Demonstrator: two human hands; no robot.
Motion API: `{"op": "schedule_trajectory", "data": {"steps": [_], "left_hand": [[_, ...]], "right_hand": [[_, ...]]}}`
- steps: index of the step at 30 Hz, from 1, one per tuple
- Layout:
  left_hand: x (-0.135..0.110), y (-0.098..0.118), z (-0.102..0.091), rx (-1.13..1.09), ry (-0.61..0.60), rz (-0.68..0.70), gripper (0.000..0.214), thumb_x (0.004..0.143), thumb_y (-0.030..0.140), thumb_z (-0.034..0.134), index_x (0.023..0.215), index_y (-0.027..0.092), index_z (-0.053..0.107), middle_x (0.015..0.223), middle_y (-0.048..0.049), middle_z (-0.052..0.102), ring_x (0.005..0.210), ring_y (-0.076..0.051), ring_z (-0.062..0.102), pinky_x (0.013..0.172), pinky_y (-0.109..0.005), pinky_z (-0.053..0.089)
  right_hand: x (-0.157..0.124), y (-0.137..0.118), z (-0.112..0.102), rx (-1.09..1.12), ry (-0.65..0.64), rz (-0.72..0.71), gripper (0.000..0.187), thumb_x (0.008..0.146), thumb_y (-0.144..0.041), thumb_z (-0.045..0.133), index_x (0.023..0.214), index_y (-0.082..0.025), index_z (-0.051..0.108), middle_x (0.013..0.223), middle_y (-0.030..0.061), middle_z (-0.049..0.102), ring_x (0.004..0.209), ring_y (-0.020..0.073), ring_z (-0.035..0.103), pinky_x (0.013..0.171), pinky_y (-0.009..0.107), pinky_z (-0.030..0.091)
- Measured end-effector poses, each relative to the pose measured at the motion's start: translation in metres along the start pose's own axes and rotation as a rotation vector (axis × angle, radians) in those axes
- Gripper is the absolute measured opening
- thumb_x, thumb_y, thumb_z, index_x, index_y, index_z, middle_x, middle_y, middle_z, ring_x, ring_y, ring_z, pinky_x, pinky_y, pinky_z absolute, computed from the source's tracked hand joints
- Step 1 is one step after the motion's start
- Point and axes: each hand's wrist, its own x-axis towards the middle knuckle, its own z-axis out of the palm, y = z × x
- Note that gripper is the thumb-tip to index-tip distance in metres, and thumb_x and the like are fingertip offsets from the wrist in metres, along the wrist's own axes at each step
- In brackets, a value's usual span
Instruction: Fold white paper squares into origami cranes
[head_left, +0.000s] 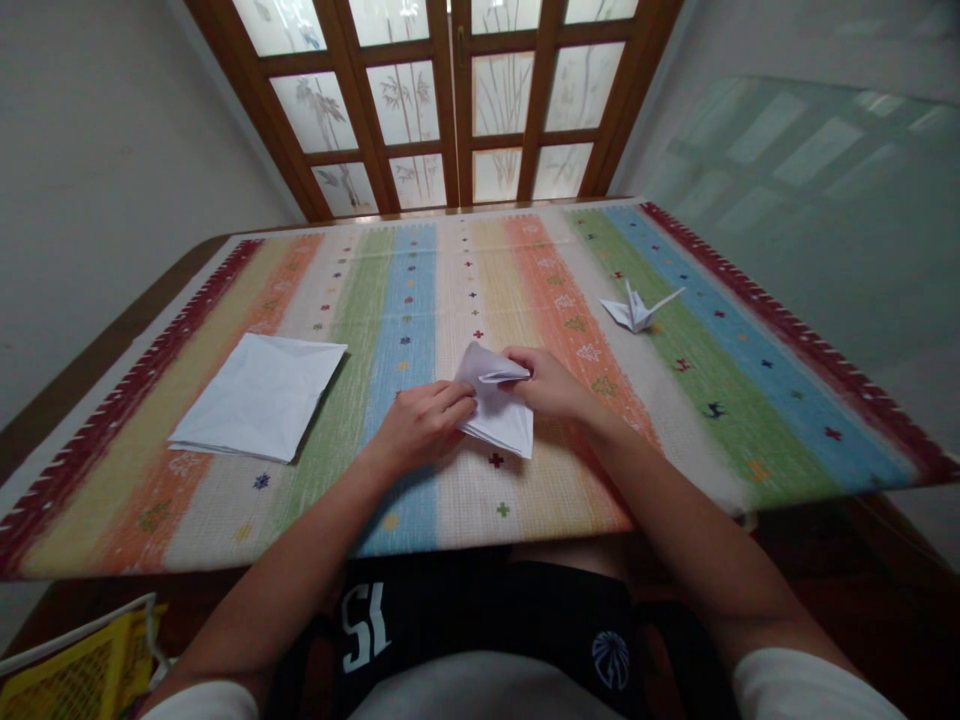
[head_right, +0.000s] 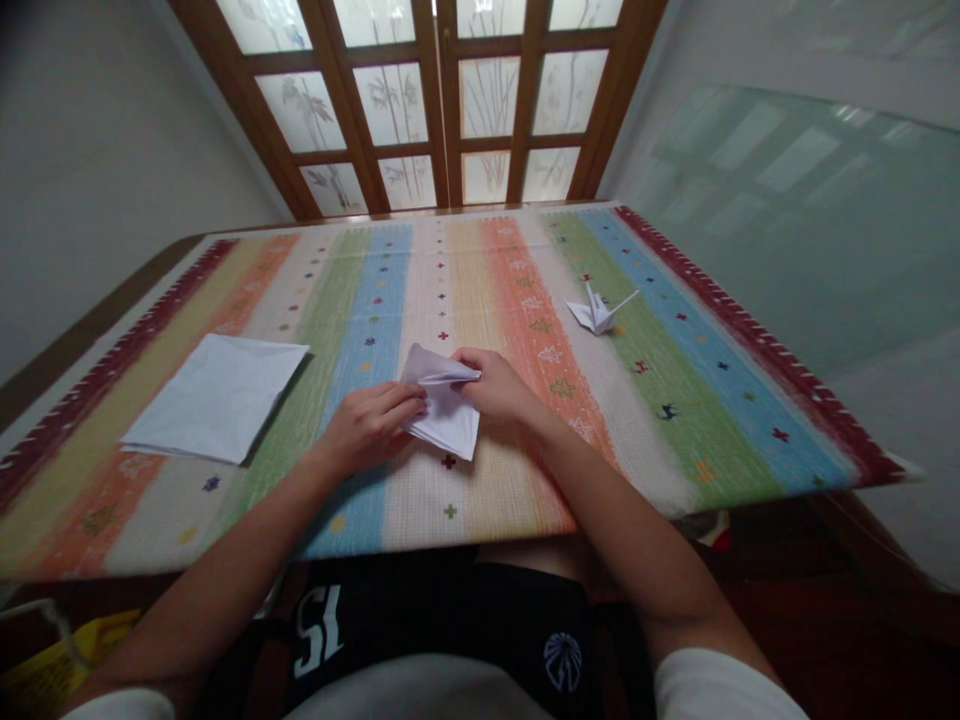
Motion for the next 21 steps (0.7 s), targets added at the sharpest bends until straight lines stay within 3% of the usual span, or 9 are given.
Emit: {"op": "schedule_trajectory", "data": {"steps": [5,11,18,21], "left_hand": [[-0.001,0.000,-0.002,-0.028,-0.093,-0.033,0.032,0.090,0.019,0.069,0.121,0.018,0.070,0.122,-0.0104,0.079,0.101,-0.026,0.074,0.084,-0.037,0.060],[-0.001,0.008,-0.002,-0.030,-0.244,-0.047,0.035,0.088,0.022,0.069,0.123,0.019,0.071,0.136,-0.0122,0.076,0.088,-0.023,0.077,0.064,-0.033,0.053],[0.005,0.016,-0.003,-0.031,-0.304,-0.098,0.026,0.086,0.025,0.068,0.112,0.018,0.070,0.107,-0.0109,0.078,0.074,-0.025,0.074,0.060,-0.035,0.050],[0.006,0.018,-0.004,-0.005,-0.315,-0.104,0.026,0.086,0.023,0.067,0.111,0.018,0.069,0.107,-0.0113,0.078,0.075,-0.025,0.074,0.057,-0.034,0.048]], "right_hand": [[0.001,-0.001,0.000,0.023,-0.043,0.012,0.016,0.074,-0.027,0.063,0.087,-0.021,0.069,0.086,0.0014,0.069,0.081,0.0209,0.064,0.073,0.030,0.048],[-0.002,-0.003,0.005,0.042,-0.037,-0.030,0.015,0.081,-0.033,0.062,0.087,-0.021,0.069,0.086,0.0022,0.071,0.079,0.0195,0.064,0.072,0.030,0.052],[-0.008,-0.011,0.013,0.022,-0.022,-0.048,0.015,0.084,-0.031,0.062,0.091,-0.020,0.071,0.089,0.0026,0.075,0.074,0.0179,0.068,0.066,0.028,0.052],[-0.010,-0.013,0.014,-0.007,-0.022,-0.060,0.015,0.086,-0.030,0.062,0.093,-0.020,0.072,0.090,0.0031,0.075,0.074,0.0183,0.070,0.067,0.028,0.053]]}}
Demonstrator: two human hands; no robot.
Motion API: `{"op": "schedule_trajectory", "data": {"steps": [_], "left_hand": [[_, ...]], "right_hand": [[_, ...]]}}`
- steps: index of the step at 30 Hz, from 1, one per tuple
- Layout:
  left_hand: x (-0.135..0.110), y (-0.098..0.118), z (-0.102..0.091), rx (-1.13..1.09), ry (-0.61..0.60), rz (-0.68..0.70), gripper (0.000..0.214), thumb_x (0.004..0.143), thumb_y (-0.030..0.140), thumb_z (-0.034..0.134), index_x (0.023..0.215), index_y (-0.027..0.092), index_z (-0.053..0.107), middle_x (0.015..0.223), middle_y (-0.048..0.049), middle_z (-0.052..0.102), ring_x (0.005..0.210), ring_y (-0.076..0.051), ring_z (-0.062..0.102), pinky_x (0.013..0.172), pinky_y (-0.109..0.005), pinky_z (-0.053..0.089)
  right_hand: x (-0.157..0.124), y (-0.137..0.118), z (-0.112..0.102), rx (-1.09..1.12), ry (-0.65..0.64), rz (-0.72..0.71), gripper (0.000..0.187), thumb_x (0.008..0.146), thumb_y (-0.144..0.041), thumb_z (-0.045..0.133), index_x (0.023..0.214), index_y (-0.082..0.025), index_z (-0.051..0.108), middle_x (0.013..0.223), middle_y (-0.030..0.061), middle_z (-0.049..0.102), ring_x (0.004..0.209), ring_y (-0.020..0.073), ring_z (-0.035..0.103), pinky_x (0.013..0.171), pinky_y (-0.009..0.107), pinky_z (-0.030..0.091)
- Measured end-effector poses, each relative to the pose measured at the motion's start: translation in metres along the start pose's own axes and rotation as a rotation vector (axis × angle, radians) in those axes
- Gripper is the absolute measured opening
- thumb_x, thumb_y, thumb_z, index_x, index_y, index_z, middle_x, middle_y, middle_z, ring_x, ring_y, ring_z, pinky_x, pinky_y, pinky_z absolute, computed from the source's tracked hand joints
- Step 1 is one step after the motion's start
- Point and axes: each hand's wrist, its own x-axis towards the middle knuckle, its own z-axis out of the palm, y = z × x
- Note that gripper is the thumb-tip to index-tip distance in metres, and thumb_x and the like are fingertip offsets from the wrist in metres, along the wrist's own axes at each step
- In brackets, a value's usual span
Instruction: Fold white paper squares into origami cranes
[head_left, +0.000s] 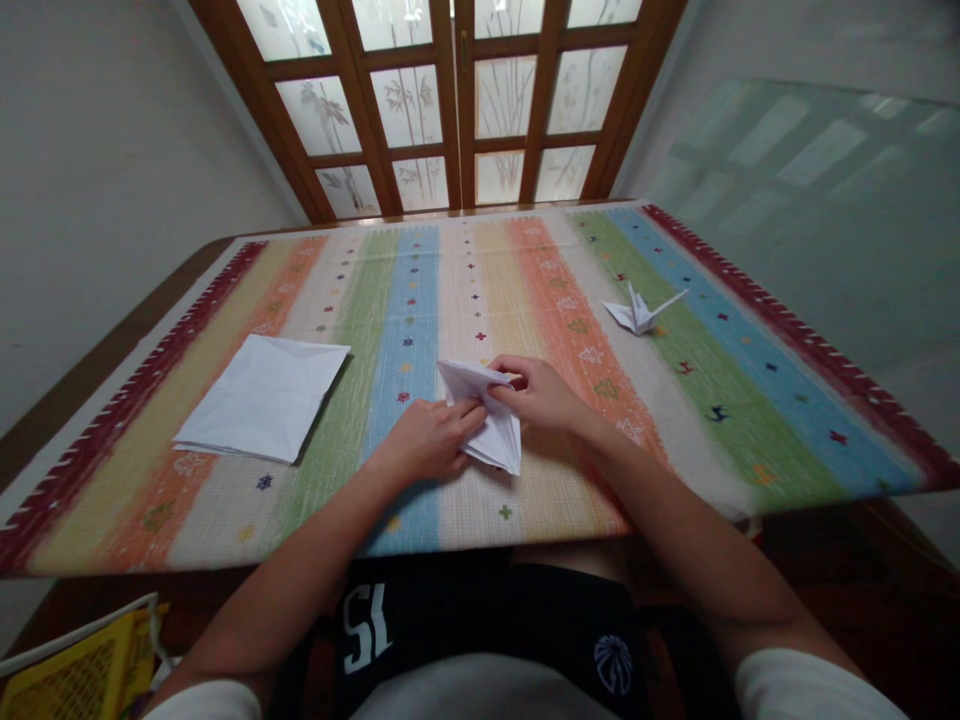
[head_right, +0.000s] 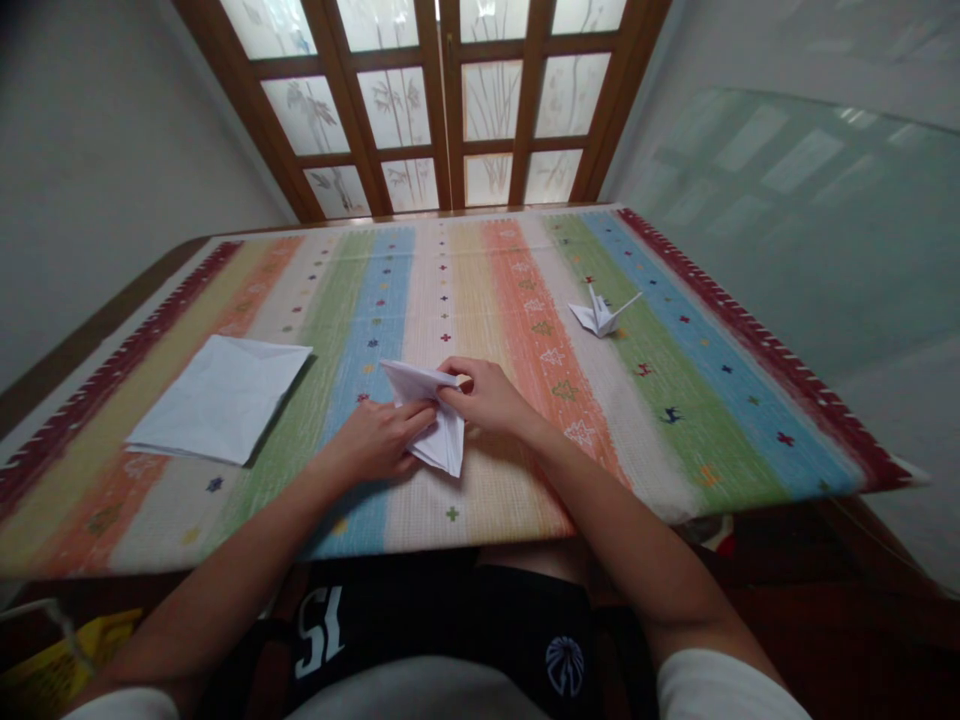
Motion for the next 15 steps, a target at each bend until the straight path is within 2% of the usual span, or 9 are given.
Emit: {"op": "schedule_trajectory", "data": {"steps": [4,8,10,12,13,15], "left_hand": [[0.000,0.000,-0.001,0.017,-0.012,0.001,0.031,0.087,0.024,0.066,0.117,0.018,0.069,0.124,-0.0133,0.079,0.075,-0.025,0.074,0.055,-0.034,0.047],[-0.001,-0.004,-0.001,0.009,-0.018,0.002,0.037,0.086,0.023,0.066,0.122,0.018,0.069,0.136,-0.0136,0.077,0.078,-0.025,0.077,0.054,-0.034,0.047],[-0.002,-0.006,-0.001,-0.028,0.001,0.000,0.040,0.085,0.022,0.066,0.124,0.018,0.069,0.138,-0.0139,0.076,0.082,-0.025,0.078,0.056,-0.033,0.048],[-0.003,-0.008,0.000,-0.078,0.022,-0.010,0.041,0.085,0.022,0.065,0.125,0.019,0.068,0.133,-0.0135,0.078,0.083,-0.026,0.078,0.058,-0.033,0.050],[-0.004,-0.009,0.000,-0.100,0.029,-0.018,0.040,0.085,0.022,0.065,0.124,0.019,0.068,0.128,-0.0128,0.079,0.082,-0.025,0.078,0.059,-0.033,0.050],[-0.004,-0.011,0.002,-0.137,0.038,-0.032,0.036,0.086,0.021,0.064,0.122,0.019,0.067,0.118,-0.0114,0.081,0.080,-0.025,0.077,0.059,-0.032,0.050]], "right_hand": [[-0.001,-0.002,-0.003,-0.082,0.045,-0.080,0.016,0.088,-0.032,0.066,0.097,-0.020,0.073,0.093,0.0044,0.077,0.085,0.0211,0.072,0.079,0.032,0.056],[0.000,-0.002,-0.015,-0.067,0.047,-0.080,0.033,0.093,-0.047,0.070,0.111,-0.020,0.075,0.106,0.0079,0.077,0.096,0.0243,0.073,0.080,0.034,0.058],[0.000,-0.001,-0.022,0.014,-0.020,-0.097,0.037,0.097,-0.051,0.066,0.118,-0.021,0.074,0.116,0.0093,0.077,0.106,0.0259,0.072,0.084,0.035,0.060],[0.000,0.002,-0.028,0.113,-0.133,-0.143,0.034,0.099,-0.045,0.062,0.122,-0.023,0.073,0.125,0.0090,0.075,0.118,0.0260,0.071,0.097,0.039,0.059],[0.000,0.004,-0.030,0.164,-0.190,-0.156,0.034,0.097,-0.040,0.064,0.127,-0.024,0.072,0.130,0.0089,0.074,0.122,0.0258,0.070,0.102,0.041,0.059],[0.000,0.008,-0.030,0.246,-0.281,-0.175,0.046,0.090,-0.032,0.072,0.136,-0.027,0.066,0.139,0.0094,0.070,0.126,0.0253,0.069,0.105,0.042,0.059]]}}
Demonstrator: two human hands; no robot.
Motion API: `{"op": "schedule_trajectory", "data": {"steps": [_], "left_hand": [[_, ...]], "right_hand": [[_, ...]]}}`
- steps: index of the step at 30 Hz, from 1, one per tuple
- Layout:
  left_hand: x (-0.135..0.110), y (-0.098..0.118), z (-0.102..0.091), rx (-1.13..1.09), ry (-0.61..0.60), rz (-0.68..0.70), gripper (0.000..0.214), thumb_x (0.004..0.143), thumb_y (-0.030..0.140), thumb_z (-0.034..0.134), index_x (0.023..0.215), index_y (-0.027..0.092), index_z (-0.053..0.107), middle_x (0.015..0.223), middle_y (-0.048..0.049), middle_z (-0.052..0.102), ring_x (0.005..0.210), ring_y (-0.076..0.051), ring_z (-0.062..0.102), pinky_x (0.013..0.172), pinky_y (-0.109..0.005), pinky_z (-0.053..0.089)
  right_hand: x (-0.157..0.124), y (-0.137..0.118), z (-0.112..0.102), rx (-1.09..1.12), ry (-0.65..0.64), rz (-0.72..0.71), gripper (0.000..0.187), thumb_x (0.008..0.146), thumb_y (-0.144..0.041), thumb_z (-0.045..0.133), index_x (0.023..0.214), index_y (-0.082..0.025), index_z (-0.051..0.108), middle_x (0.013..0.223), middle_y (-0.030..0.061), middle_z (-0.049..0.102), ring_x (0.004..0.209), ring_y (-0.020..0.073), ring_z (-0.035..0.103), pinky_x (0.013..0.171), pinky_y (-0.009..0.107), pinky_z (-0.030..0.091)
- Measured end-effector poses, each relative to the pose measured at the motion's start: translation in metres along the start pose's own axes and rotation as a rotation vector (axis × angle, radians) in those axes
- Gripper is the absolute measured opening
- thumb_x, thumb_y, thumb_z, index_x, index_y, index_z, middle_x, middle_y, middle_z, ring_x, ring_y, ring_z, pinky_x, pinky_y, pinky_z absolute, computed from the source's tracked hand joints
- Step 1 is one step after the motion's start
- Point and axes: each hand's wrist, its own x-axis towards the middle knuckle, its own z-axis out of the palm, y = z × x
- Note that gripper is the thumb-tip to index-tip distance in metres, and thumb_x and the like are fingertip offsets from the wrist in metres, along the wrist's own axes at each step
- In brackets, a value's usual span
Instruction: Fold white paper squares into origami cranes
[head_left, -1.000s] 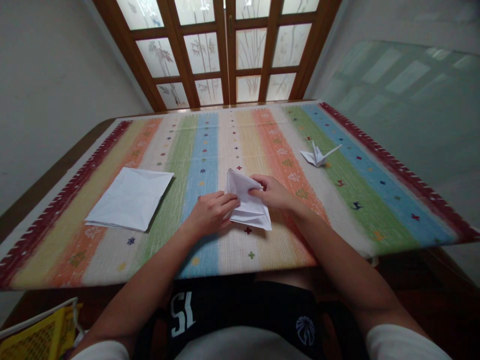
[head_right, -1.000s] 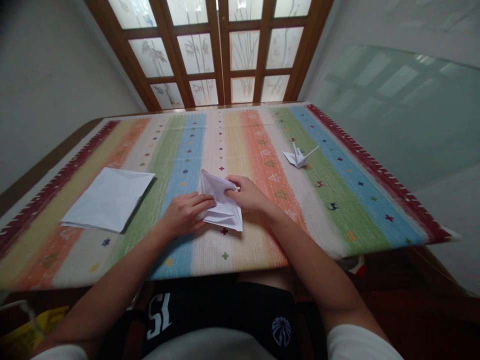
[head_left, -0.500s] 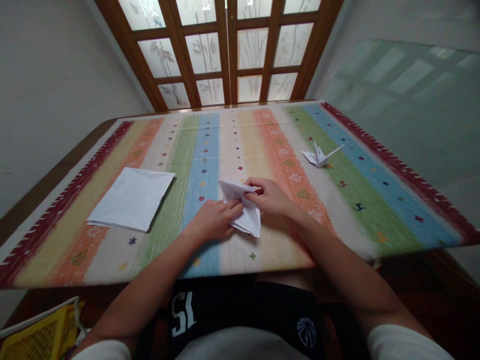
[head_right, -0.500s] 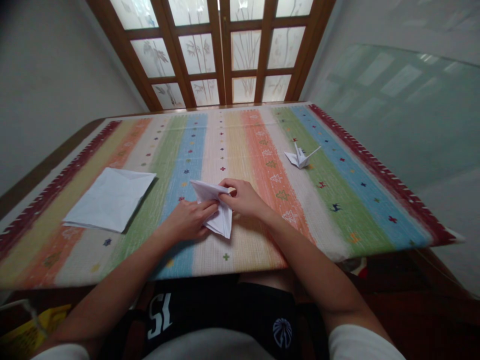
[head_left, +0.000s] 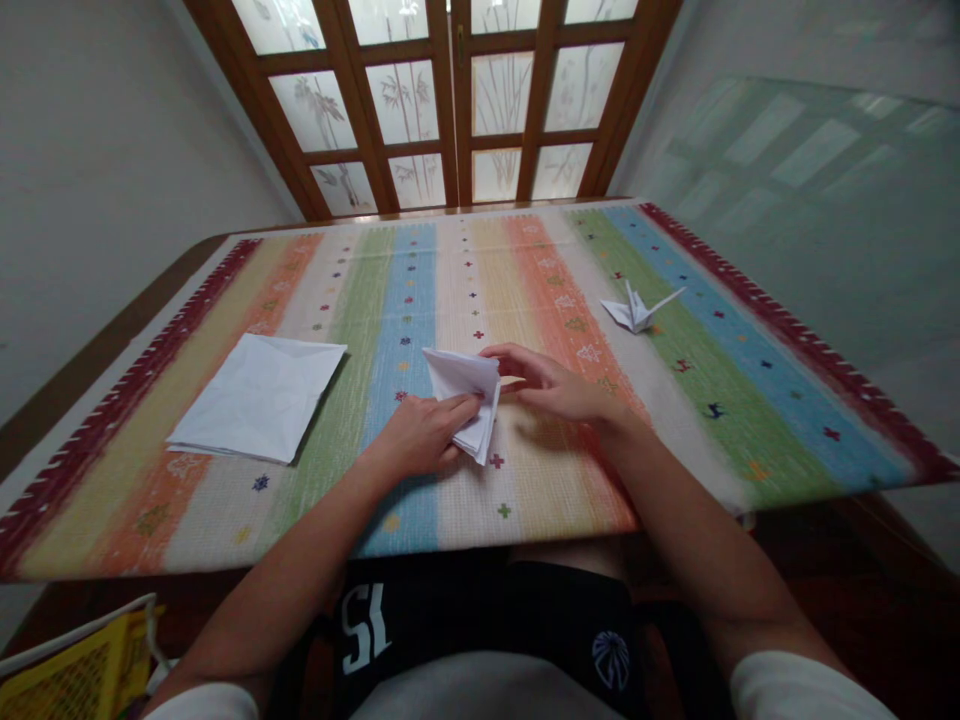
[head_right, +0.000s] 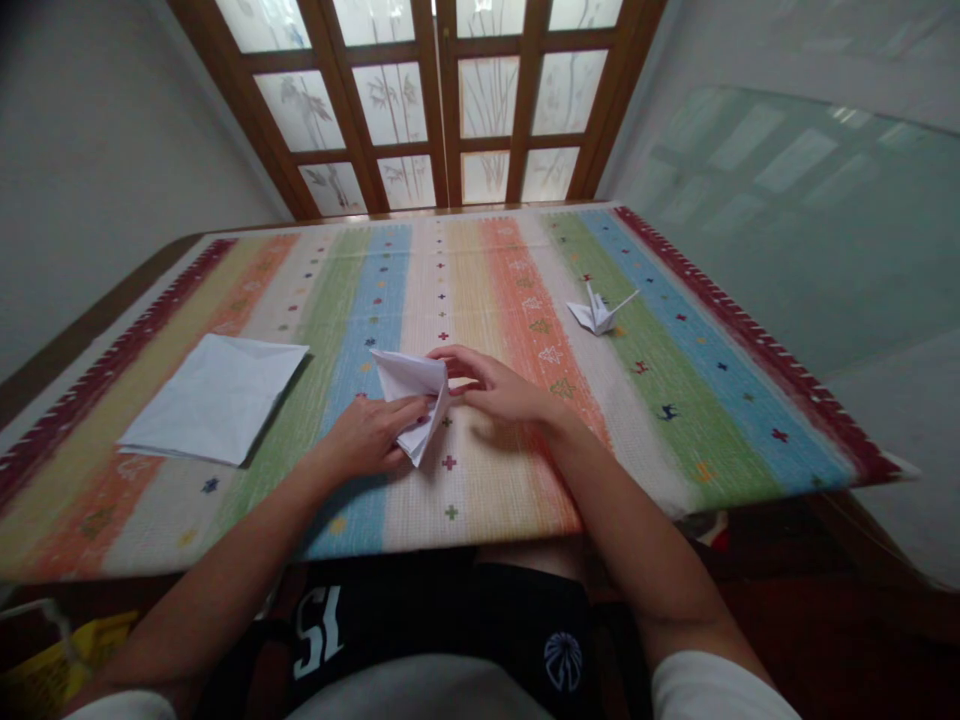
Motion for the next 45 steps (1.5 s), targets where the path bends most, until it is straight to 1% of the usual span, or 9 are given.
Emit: {"op": "schedule_trajectory", "data": {"steps": [6,12,16,21,24,27,32,37,45], "left_hand": [[0.001,-0.009,0.006,-0.175,0.125,-0.010,0.030,0.093,0.022,0.059,0.121,0.020,0.069,0.104,-0.0083,0.081,0.084,-0.024,0.077,0.070,-0.032,0.056],[0.004,-0.009,0.001,-0.263,0.354,-0.006,0.022,0.098,0.030,0.064,0.114,0.020,0.074,0.109,-0.0100,0.082,0.104,-0.029,0.074,0.103,-0.051,0.054],[0.005,-0.008,0.002,-0.353,0.497,-0.078,0.022,0.104,0.042,0.066,0.100,0.020,0.069,0.101,-0.0080,0.077,0.095,-0.024,0.072,0.092,-0.043,0.060],[0.008,-0.011,0.014,-0.567,0.732,-0.331,0.048,0.096,0.049,0.078,0.128,0.024,0.053,0.131,-0.0091,0.063,0.098,-0.018,0.073,0.074,-0.028,0.065],[0.010,-0.014,0.013,-0.668,0.721,-0.370,0.055,0.092,0.047,0.081,0.133,0.026,0.051,0.143,-0.0108,0.060,0.105,-0.019,0.074,0.072,-0.026,0.067],[0.010,-0.015,0.008,-0.639,0.616,-0.326,0.031,0.092,0.039,0.081,0.113,0.022,0.066,0.143,-0.0119,0.065,0.118,-0.024,0.072,0.079,-0.031,0.068],[0.009,-0.020,0.005,-0.584,0.487,-0.329,0.013,0.096,0.030,0.076,0.104,0.020,0.077,0.143,-0.0134,0.069,0.098,-0.019,0.075,0.074,-0.030,0.066],[0.007,-0.033,0.011,-0.592,0.465,-0.410,0.016,0.099,0.026,0.068,0.106,0.018,0.080,0.139,-0.0149,0.070,0.099,-0.021,0.076,0.074,-0.033,0.066],[0.004,-0.041,0.023,-0.217,0.352,-0.370,0.015,0.100,0.027,0.070,0.107,0.020,0.082,0.128,-0.0135,0.070,0.115,-0.029,0.067,0.109,-0.056,0.056]], "right_hand": [[0.003,0.007,0.007,0.050,-0.001,0.077,0.067,0.077,-0.030,0.091,0.138,-0.026,0.063,0.135,0.0089,0.071,0.119,0.0250,0.073,0.105,0.043,0.061],[0.009,0.015,0.009,0.210,0.112,0.086,0.070,0.069,-0.036,0.098,0.131,-0.025,0.067,0.126,0.0072,0.076,0.115,0.0245,0.075,0.102,0.040,0.062],[0.012,0.022,0.009,0.235,0.184,0.094,0.058,0.072,-0.046,0.097,0.119,-0.023,0.073,0.117,0.0078,0.079,0.109,0.0243,0.076,0.097,0.039,0.063],[0.013,0.026,0.011,0.228,0.236,0.158,0.053,0.073,-0.054,0.095,0.108,-0.020,0.075,0.102,0.0065,0.080,0.090,0.0212,0.076,0.078,0.034,0.065],[0.014,0.024,0.013,0.213,0.254,0.181,0.051,0.073,-0.053,0.094,0.105,-0.021,0.071,0.095,0.0048,0.077,0.084,0.0204,0.075,0.071,0.031,0.063],[0.013,0.022,0.014,0.176,0.277,0.189,0.050,0.076,-0.051,0.090,0.110,-0.023,0.066,0.093,0.0028,0.076,0.079,0.0194,0.074,0.065,0.028,0.059],[0.011,0.023,0.012,0.100,0.312,0.170,0.065,0.079,-0.040,0.083,0.137,-0.026,0.057,0.083,-0.0029,0.073,0.068,0.0165,0.067,0.059,0.025,0.048],[0.012,0.026,0.014,-0.164,0.294,0.146,0.022,0.091,-0.034,0.065,0.104,-0.020,0.076,0.093,0.0051,0.076,0.080,0.0186,0.069,0.070,0.030,0.052],[0.004,0.019,0.021,-0.405,0.033,0.186,0.053,0.089,-0.016,0.065,0.142,-0.013,0.073,0.098,0.0104,0.081,0.078,0.0198,0.069,0.075,0.032,0.053]]}}
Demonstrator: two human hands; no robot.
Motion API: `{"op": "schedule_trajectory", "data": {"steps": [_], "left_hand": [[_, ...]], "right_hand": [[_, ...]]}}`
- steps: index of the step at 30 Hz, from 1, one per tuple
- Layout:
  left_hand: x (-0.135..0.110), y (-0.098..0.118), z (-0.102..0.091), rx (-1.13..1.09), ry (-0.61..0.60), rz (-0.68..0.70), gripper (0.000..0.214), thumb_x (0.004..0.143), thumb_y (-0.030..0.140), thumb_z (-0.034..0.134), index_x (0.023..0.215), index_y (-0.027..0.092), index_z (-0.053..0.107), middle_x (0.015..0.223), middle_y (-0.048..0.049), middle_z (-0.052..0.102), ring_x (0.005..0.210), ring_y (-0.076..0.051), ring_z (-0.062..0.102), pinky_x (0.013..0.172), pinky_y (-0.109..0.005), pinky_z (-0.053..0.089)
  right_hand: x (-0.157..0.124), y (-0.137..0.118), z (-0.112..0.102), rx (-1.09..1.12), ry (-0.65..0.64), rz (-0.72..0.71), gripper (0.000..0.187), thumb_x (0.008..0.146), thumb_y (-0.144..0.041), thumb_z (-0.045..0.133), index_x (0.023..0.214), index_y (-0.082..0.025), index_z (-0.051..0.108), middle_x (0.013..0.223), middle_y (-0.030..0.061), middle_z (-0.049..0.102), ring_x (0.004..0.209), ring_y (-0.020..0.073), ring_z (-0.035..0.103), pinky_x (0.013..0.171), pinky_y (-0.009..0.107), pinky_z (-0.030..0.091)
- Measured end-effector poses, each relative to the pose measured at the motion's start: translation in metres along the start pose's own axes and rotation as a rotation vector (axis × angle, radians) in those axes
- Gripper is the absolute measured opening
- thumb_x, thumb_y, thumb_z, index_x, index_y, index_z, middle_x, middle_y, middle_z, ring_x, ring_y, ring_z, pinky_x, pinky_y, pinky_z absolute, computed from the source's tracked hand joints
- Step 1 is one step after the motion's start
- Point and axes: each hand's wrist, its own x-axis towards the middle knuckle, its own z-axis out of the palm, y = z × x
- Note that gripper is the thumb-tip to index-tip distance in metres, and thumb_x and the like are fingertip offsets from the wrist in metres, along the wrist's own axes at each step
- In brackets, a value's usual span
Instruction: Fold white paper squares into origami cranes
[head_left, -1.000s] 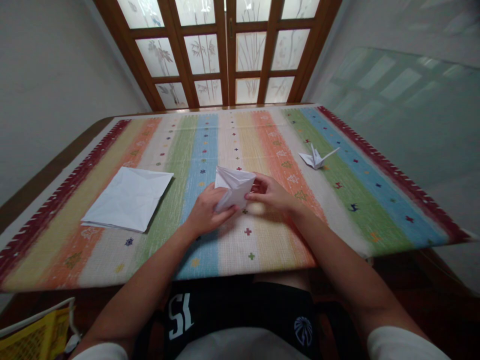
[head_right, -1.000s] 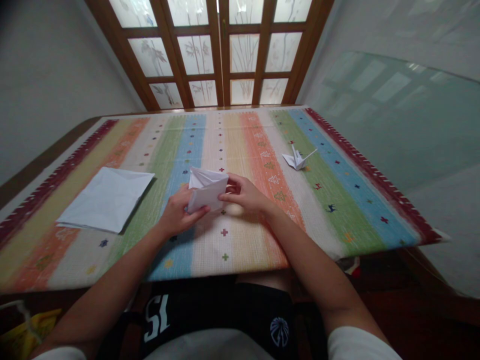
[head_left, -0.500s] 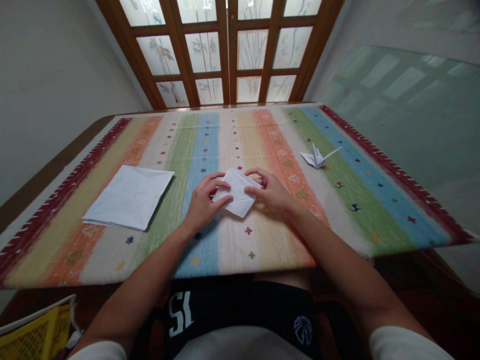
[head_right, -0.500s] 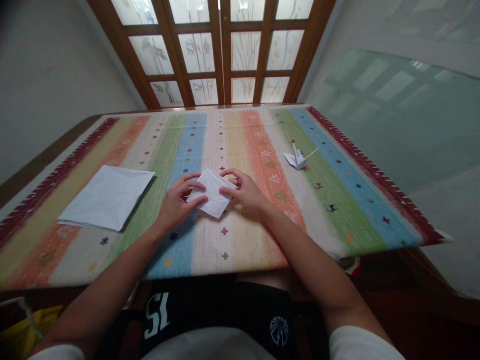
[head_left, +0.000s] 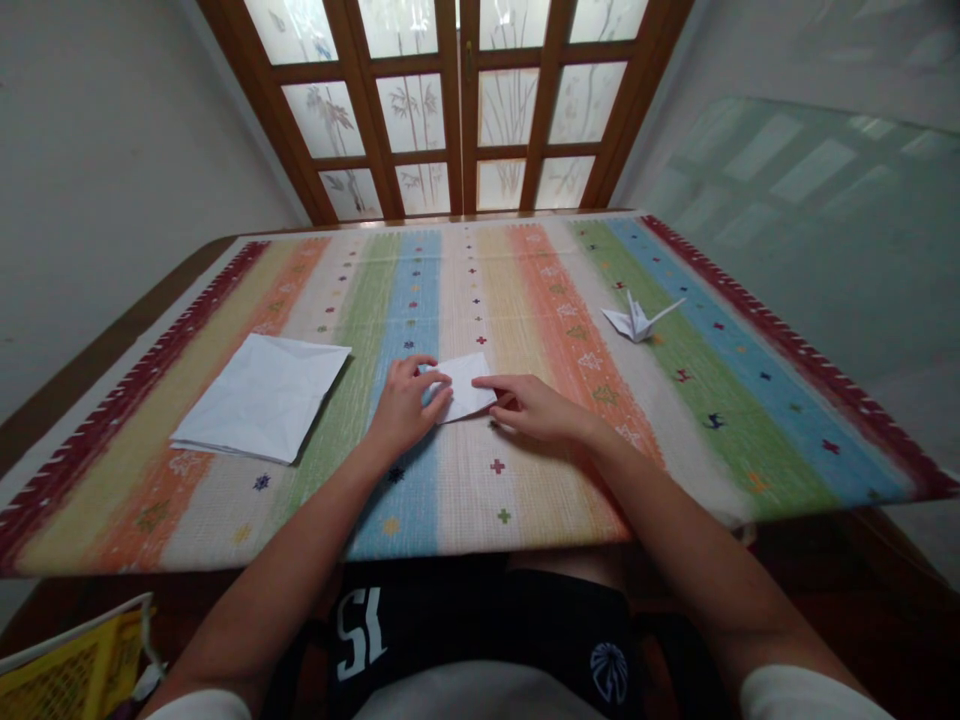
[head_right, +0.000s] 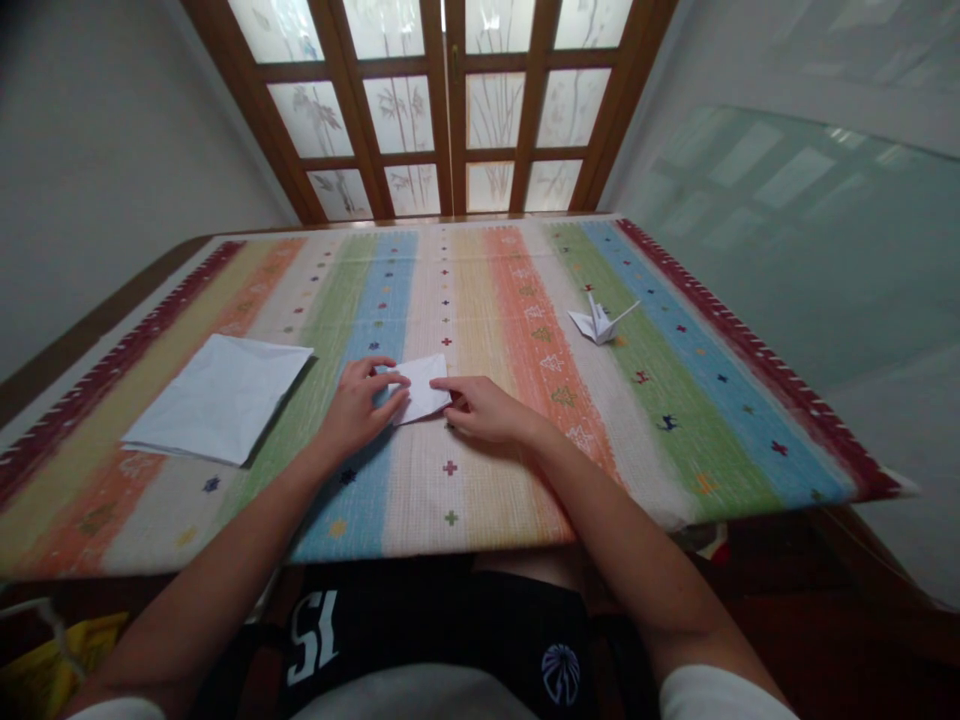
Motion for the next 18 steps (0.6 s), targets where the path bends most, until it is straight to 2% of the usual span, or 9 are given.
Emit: {"op": "schedule_trajectory", "data": {"steps": [2,4,6,9,13,15,18], "left_hand": [[-0.002,0.007,-0.001,-0.056,-0.153,0.043,0.019,0.104,0.029,0.065,0.111,0.020,0.080,0.120,-0.0109,0.071,0.109,-0.026,0.069,0.105,-0.049,0.057],[-0.004,0.014,-0.003,-0.095,-0.278,0.069,0.027,0.104,0.034,0.067,0.125,0.020,0.076,0.129,-0.0121,0.068,0.108,-0.025,0.071,0.099,-0.044,0.059],[-0.005,0.020,-0.004,-0.076,-0.351,0.097,0.032,0.102,0.036,0.070,0.130,0.022,0.073,0.134,-0.0121,0.067,0.115,-0.027,0.070,0.102,-0.044,0.058],[-0.005,0.023,-0.006,-0.032,-0.389,0.127,0.032,0.100,0.036,0.072,0.129,0.022,0.073,0.134,-0.0123,0.069,0.121,-0.030,0.067,0.108,-0.048,0.055],[-0.003,0.020,-0.008,-0.030,-0.397,0.151,0.030,0.098,0.036,0.075,0.124,0.022,0.075,0.131,-0.0118,0.072,0.122,-0.031,0.066,0.109,-0.050,0.053],[-0.003,0.020,-0.008,-0.046,-0.397,0.167,0.029,0.097,0.039,0.076,0.120,0.022,0.076,0.131,-0.0113,0.073,0.123,-0.031,0.067,0.109,-0.050,0.053],[-0.004,0.019,-0.007,-0.069,-0.410,0.182,0.024,0.098,0.041,0.076,0.114,0.023,0.077,0.131,-0.0110,0.075,0.124,-0.030,0.068,0.109,-0.048,0.054]], "right_hand": [[-0.001,-0.001,-0.001,-0.067,0.022,-0.016,0.050,0.091,-0.013,0.063,0.140,-0.015,0.075,0.098,0.0098,0.082,0.078,0.0190,0.068,0.075,0.030,0.051],[-0.001,-0.002,-0.003,-0.126,0.013,-0.040,0.037,0.096,-0.015,0.062,0.128,-0.018,0.081,0.098,0.0084,0.082,0.078,0.0181,0.067,0.074,0.029,0.048],[-0.002,-0.004,-0.006,-0.178,-0.030,-0.033,0.027,0.099,-0.020,0.065,0.116,-0.021,0.086,0.089,0.0054,0.080,0.073,0.0168,0.064,0.071,0.029,0.044],[-0.003,-0.004,-0.011,-0.240,-0.052,-0.014,0.019,0.095,-0.020,0.075,0.109,-0.023,0.088,0.079,0.0027,0.075,0.069,0.0158,0.061,0.069,0.029,0.041],[-0.001,-0.003,-0.013,-0.288,0.000,-0.178,0.010,0.085,-0.022,0.090,0.093,-0.027,0.089,0.098,0.0067,0.074,0.093,0.0217,0.065,0.083,0.033,0.047],[0.000,-0.002,-0.010,-0.251,-0.017,-0.247,0.007,0.083,-0.025,0.093,0.087,-0.027,0.088,0.104,0.0071,0.074,0.102,0.0238,0.065,0.089,0.035,0.049],[0.002,0.001,-0.004,-0.131,-0.114,-0.236,0.009,0.084,-0.025,0.093,0.090,-0.025,0.086,0.098,0.0045,0.077,0.091,0.0203,0.068,0.084,0.033,0.051]]}}
